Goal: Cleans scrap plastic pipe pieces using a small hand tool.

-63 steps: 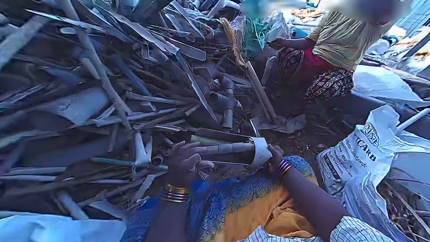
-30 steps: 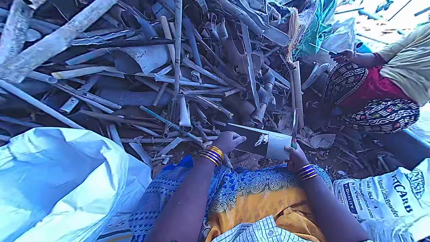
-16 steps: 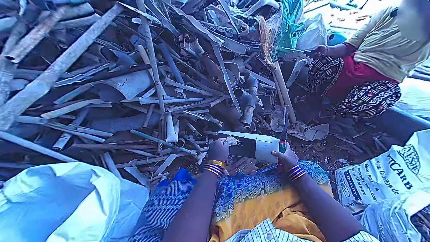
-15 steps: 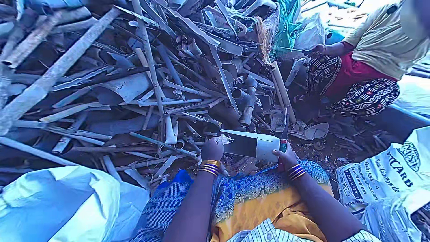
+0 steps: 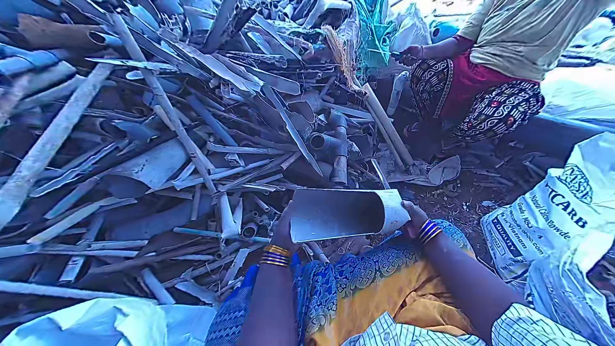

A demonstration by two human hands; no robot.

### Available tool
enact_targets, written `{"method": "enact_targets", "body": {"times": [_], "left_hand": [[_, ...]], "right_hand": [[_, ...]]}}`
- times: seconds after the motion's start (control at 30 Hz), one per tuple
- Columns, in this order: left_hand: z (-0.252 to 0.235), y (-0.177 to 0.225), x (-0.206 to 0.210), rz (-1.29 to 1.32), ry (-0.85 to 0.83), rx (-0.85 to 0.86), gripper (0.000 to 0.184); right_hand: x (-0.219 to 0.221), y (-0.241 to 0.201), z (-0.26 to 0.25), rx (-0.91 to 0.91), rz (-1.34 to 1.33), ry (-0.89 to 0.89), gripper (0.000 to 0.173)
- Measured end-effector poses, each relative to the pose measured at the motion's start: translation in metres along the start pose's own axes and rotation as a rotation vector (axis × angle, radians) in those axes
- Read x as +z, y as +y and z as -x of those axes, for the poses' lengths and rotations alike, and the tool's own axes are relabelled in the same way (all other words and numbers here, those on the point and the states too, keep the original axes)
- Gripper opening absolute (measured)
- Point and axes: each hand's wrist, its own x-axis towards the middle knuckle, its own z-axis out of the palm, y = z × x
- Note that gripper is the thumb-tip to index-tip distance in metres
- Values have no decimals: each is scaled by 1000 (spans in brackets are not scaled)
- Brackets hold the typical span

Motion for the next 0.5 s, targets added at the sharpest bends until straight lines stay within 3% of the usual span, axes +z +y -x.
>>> {"method": "enact_targets", "body": {"times": [0.07, 0.1, 0.2, 0.27, 0.33, 0.43, 0.5], "left_hand": [[9, 8, 0, -30, 23, 39, 30], [15, 14, 3, -121, 76, 36, 23], [29, 25, 5, -441, 95, 23, 21], [31, 23, 1, -607, 132, 50, 24], [29, 20, -4, -721, 185, 59, 29], [25, 14, -12, -788, 278, 42, 34], [21, 9, -17, -787, 328, 47, 36]], "right_hand": [[1, -3, -3, 123, 134, 0, 48], [4, -3, -10, 203, 222, 84, 51], [14, -4, -23, 321, 456, 328, 40], [19, 0, -29, 267, 452, 501, 23], [25, 1, -33, 108, 397, 647, 32], [41, 11, -36, -128, 381, 570, 52], [53, 28, -31, -43, 566, 323, 51]]}}
